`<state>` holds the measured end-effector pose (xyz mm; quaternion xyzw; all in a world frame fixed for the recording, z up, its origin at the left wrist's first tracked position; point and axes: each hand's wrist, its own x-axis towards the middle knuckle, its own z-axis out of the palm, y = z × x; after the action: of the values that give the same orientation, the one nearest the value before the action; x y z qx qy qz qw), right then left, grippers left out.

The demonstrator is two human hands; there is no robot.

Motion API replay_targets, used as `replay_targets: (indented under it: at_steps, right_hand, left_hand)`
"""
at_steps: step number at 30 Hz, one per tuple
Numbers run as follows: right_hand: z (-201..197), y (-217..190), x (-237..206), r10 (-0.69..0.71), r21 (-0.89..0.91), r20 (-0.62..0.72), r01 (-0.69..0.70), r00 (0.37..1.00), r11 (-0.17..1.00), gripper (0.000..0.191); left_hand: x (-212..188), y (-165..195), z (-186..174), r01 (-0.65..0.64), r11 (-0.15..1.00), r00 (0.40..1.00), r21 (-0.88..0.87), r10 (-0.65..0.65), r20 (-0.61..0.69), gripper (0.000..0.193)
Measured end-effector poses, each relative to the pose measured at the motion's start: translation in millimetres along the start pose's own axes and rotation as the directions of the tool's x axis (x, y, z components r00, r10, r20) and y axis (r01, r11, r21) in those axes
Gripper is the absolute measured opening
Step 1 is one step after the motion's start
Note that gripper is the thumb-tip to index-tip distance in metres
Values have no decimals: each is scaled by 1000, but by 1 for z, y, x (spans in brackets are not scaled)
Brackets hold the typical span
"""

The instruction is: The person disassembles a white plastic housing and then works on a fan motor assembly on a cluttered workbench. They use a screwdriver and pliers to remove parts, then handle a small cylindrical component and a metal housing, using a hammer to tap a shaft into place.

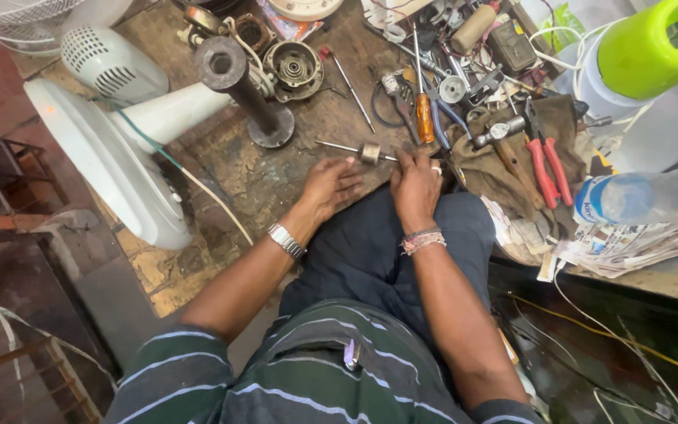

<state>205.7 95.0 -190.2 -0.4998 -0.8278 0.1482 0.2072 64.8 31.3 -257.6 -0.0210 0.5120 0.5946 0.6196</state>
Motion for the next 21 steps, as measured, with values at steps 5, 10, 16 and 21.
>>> replay_targets:
  at_steps: [5, 10, 16, 21]
  right_hand:
    - [-3, -2, -8, -118, -3, -167, 119, 979, 993, 60]
    - [11, -8, -35, 57, 341, 238, -138, 970, 930, 32]
    - [25, -43, -76, -520, 516, 705, -851, 483, -91, 55]
    - [19, -52, -76, -425, 562, 607, -741, 672, -368, 63]
  left_hand:
    - [4, -3, -8, -72, 996, 995, -48, 69, -68, 23]
    - [9, 12, 8, -405, 897, 914, -179, 394, -92, 20]
    - [10, 22, 60, -655, 752, 749, -75, 659, 65, 24]
    - [10, 16, 79, -348, 921, 826, -177, 390, 408, 25]
